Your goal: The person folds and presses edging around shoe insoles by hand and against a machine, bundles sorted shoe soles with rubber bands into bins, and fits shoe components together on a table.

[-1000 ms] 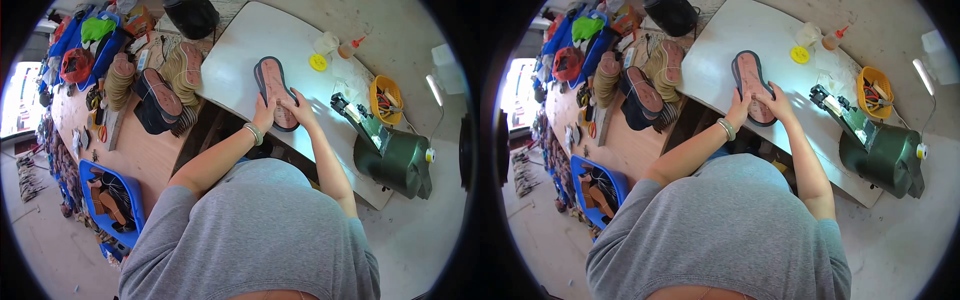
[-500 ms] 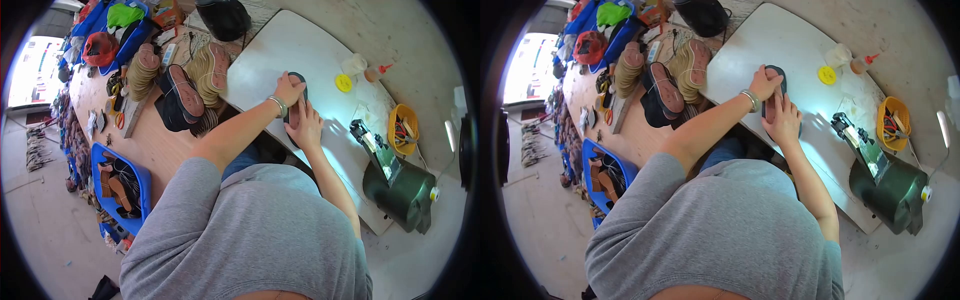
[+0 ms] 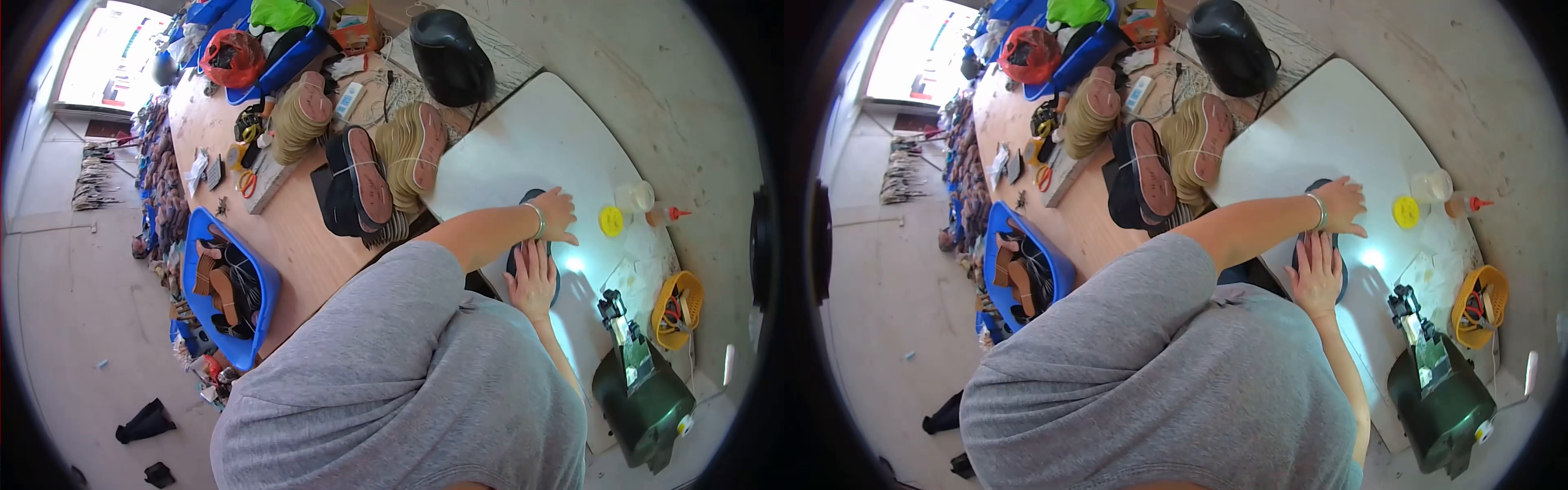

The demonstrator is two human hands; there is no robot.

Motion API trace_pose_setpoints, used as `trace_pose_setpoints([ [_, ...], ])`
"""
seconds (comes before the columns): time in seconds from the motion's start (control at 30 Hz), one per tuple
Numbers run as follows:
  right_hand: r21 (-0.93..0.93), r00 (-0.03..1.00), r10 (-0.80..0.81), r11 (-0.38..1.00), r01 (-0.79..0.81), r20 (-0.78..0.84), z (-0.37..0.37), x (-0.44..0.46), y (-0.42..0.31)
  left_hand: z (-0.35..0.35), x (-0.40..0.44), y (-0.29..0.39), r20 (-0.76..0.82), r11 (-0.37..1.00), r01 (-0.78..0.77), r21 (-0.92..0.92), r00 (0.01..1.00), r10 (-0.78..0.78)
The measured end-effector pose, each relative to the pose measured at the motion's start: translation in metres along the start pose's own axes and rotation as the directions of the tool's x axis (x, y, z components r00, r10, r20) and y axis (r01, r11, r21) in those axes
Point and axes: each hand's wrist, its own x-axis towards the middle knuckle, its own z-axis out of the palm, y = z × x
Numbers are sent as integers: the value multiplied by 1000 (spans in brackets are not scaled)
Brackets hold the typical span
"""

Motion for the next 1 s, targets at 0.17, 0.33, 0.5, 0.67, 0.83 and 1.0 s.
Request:
trace_pose_setpoints([
  [0.17, 18, 1000, -11, 1000, 10, 28, 8, 4, 15, 15, 0, -18, -174, 978, -139, -155, 978, 111],
  [0.33, 16, 1000, 6, 1000, -6, 30, 13, 7, 24, 19, 7, -23, -286, 981, -152, -123, 952, 112],
  [0.5, 37, 999, 11, 999, -13, 39, 24, -2, 26, 29, 3, -26, -461, 966, -205, -159, 880, 111],
  [0.67, -88, 994, -108, 990, 109, 13, 34, -1, 38, 34, 10, -33, -517, 956, -228, -183, 850, 104],
  [0.83, -51, 990, -138, 989, 137, -19, 36, -7, 41, 40, 14, -32, -477, 966, -207, -157, 872, 109],
  [1.0, 23, 990, -127, 991, 129, -67, 22, -28, 11, 25, -18, -4, -552, 998, -55, 30, 831, 63],
])
